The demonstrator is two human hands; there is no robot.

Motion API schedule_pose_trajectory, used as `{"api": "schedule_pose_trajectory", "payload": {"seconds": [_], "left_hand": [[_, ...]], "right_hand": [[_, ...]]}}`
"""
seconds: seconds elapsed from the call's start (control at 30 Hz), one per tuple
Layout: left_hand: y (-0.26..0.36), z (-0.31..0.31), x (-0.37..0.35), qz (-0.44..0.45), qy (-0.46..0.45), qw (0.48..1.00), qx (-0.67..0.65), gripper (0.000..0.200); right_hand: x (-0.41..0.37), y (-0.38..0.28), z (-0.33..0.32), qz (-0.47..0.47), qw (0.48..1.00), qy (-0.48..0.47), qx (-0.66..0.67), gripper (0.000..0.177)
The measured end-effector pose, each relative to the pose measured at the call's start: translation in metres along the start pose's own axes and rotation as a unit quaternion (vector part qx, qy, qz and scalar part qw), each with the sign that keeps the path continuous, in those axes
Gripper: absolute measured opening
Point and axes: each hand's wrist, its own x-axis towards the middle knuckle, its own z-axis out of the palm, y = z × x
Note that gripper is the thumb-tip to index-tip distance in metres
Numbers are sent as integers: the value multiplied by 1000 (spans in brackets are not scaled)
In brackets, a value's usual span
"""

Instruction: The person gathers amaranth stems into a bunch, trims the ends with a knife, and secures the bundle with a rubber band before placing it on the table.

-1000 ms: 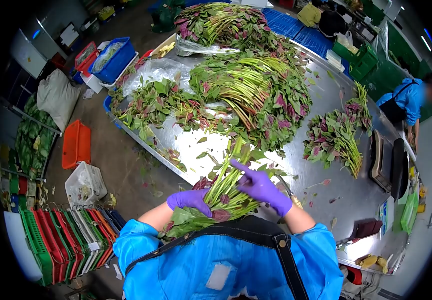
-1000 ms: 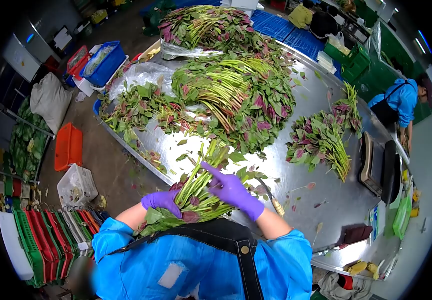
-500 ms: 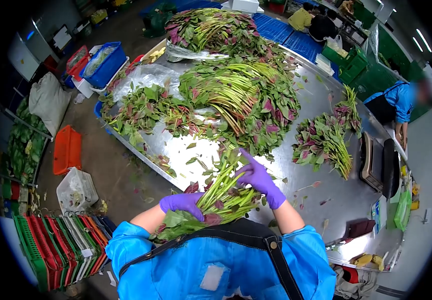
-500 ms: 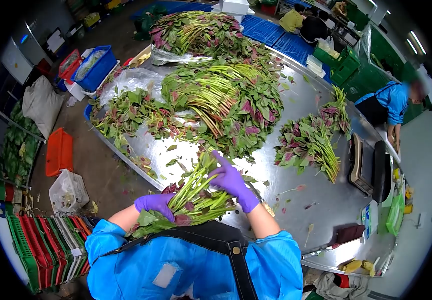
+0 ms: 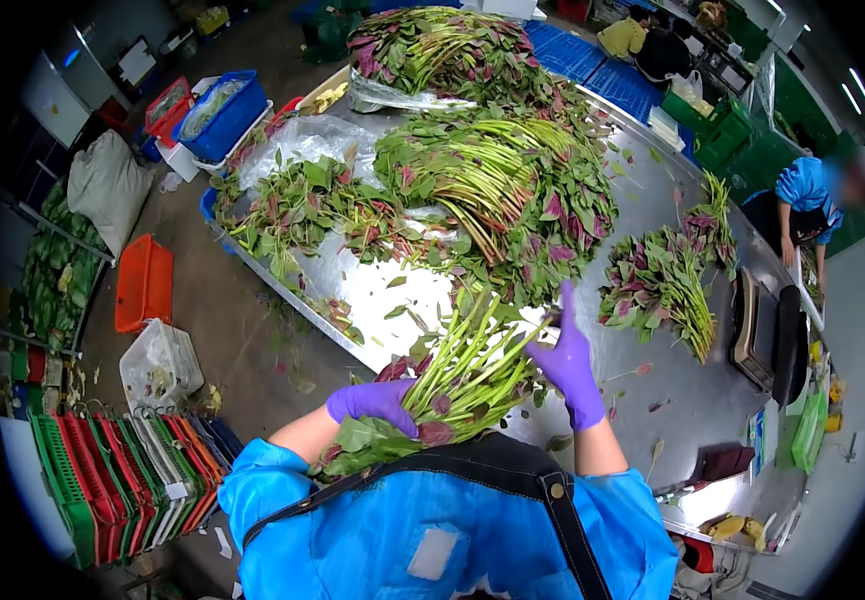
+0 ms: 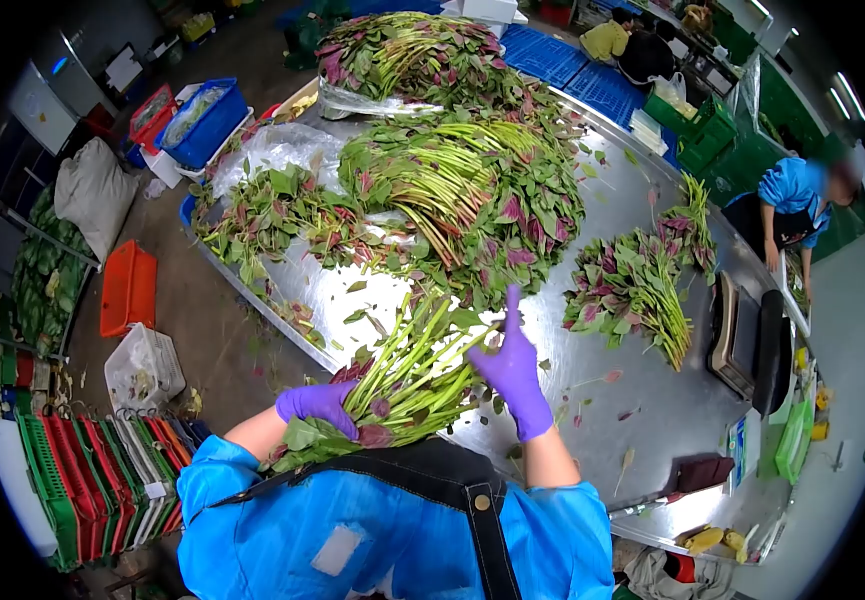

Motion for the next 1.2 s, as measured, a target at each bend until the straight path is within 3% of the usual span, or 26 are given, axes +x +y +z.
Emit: {"api": "schedule_pose_trajectory", "payload": {"seconds": [0.03,0.07,0.1,0.2,0.27,0.3,0.4,0.43,0.57,0.6,0.7,0.73,0.77,0.8,0.83,0.9,1.03,1.1,1.13,1.17,1.2], "left_hand": [[1,1,0,13,9,1000,6,81],[2,2,-1,23,17,1000,9,85],[4,3,-2,22,15,1000,12,85],[8,4,-3,14,23,999,22,79],[3,3,-2,24,31,997,70,78],[-3,0,-3,-28,21,999,10,77],[-2,-3,-1,-41,-26,998,40,75],[0,2,-3,-11,-10,999,40,75],[-4,0,-4,28,-4,998,64,78],[2,5,-6,16,3,1000,17,80],[2,3,-5,-18,-6,1000,14,81],[2,4,-3,-13,-1,1000,5,80],[2,3,-1,-11,-1,1000,6,80],[3,1,2,9,-17,999,40,78],[3,0,4,26,-34,996,72,75],[11,4,6,32,-44,996,72,71],[18,4,9,16,-76,993,91,69],[18,2,10,23,-84,988,126,69],[18,3,10,22,-87,988,126,68],[19,3,11,22,-91,988,127,68],[19,4,11,23,-91,987,127,68]], "right_hand": [[-4,-2,-3,60,989,-132,11,103],[-7,-5,2,66,975,-194,-83,108],[-10,2,16,-22,971,-187,-149,112],[-7,-2,29,3,970,-230,-74,118],[-13,-4,44,-31,973,-202,108,121],[-14,-22,43,-31,949,-201,240,120],[-12,-19,43,53,939,-266,212,104],[-9,-23,39,82,926,-254,266,96],[36,40,26,165,905,98,379,72],[39,53,18,130,920,103,356,69],[36,51,4,94,948,58,297,69],[31,43,3,-16,990,65,124,70],[25,27,2,-125,988,72,-55,71],[20,13,4,-75,994,-10,81,72],[18,8,5,-55,992,-96,62,81],[12,-22,10,-112,981,-140,-73,91],[14,-32,24,-55,978,-171,-101,94],[19,-26,31,-76,971,-210,81,91],[22,-25,29,-13,955,-247,166,81],[32,-11,29,63,960,-237,135,67],[46,22,36,67,967,-132,206,64]]}}
